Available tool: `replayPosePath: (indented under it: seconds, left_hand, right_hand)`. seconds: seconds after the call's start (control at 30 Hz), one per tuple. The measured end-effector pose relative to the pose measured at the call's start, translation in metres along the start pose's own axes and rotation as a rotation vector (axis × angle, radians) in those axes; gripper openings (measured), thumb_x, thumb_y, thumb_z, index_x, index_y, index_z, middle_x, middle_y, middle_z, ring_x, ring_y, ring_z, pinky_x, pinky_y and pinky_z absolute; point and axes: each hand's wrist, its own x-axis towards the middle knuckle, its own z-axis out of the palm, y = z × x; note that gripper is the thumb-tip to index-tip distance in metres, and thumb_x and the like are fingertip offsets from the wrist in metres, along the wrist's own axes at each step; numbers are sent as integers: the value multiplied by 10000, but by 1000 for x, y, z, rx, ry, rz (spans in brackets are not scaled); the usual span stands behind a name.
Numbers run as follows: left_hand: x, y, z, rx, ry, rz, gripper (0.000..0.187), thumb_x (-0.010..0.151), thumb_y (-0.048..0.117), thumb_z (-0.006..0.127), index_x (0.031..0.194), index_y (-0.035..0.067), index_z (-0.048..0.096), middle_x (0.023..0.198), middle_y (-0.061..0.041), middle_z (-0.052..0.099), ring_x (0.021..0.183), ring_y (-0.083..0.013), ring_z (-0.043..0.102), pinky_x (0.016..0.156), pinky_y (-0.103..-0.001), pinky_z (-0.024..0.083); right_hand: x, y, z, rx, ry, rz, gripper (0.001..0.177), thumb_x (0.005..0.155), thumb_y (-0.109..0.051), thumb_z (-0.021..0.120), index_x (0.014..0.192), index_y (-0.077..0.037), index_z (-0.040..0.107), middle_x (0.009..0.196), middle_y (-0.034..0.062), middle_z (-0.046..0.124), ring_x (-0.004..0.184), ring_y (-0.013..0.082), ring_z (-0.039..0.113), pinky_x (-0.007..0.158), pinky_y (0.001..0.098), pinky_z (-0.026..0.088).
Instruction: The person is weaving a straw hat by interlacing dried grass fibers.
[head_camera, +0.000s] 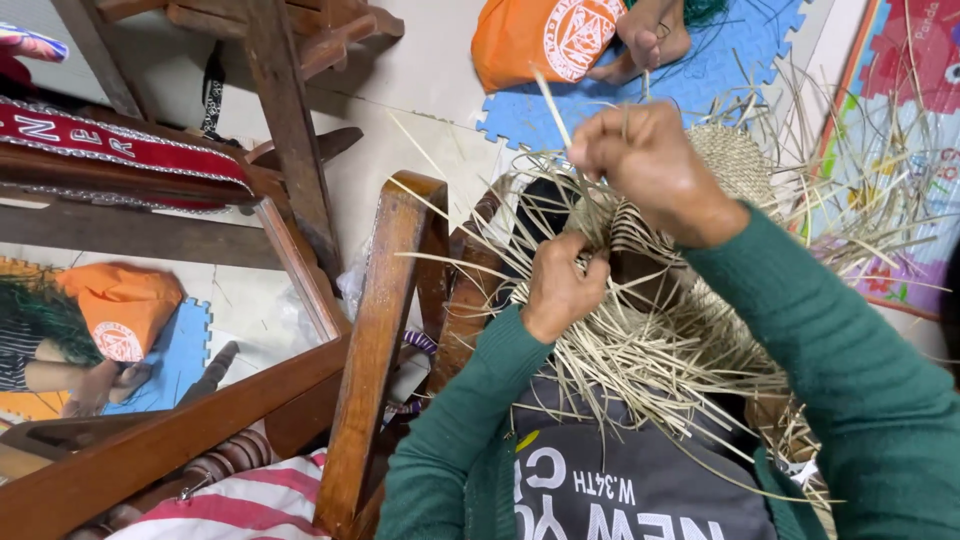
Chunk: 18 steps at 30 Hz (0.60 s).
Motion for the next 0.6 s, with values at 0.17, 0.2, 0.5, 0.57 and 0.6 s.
replayPosePath:
  seconds: [0.17, 0.2, 0.5, 0.57, 0.6]
  left_hand:
    - [15, 19, -22, -117, -237, -351, 199, 834, 154, 621, 692, 15, 634, 636, -105, 614, 556, -211, 538, 473, -379, 443]
    - [16, 16, -24, -118, -239, -350, 199, 834, 154, 621, 692, 15, 634, 636, -105, 614, 556, -211, 538, 473, -379, 443]
    - [18, 18, -17, -532, -120, -356, 117, 735, 17, 693, 839, -37, 676, 621, -110, 578, 596, -124, 560, 506, -259, 459]
    - [11, 22, -14, -485, -11, -227, 150, 756, 7, 696, 904, -9, 706, 742, -135, 666, 750, -143, 601, 603, -336, 508]
    - [7, 14, -7, -484, -9, -224, 150, 756, 7, 696, 904, -9, 706, 742, -135, 666, 750, -143, 601, 603, -336, 508]
  right_hand:
    - [-18, -100, -16, -174, -13, -243, 136, 997, -77, 600, 898, 16, 593, 722, 58, 541, 598, 86, 443, 539, 201, 334]
    - [-21, -81, -20, -175, -11, -243, 136, 997, -77, 600, 898, 16, 593, 722, 58, 541, 598, 86, 443, 539, 201, 334]
    - [-63, 32, -17, -695, -81, -190, 182, 723, -44, 721, 904, -64, 717, 735, 161, 646, 737, 384, 649, 663, 473, 487]
    - [-65, 29, -14, -683, -55, -202, 221, 741, -54, 715, 960, -79, 724, 751, 162, 639, 756, 389, 642, 672, 484, 485]
    - [-63, 33, -16, -683, -56, -206, 221, 741, -54, 715, 960, -79, 724, 751, 162, 639, 756, 389, 642, 672, 484, 485]
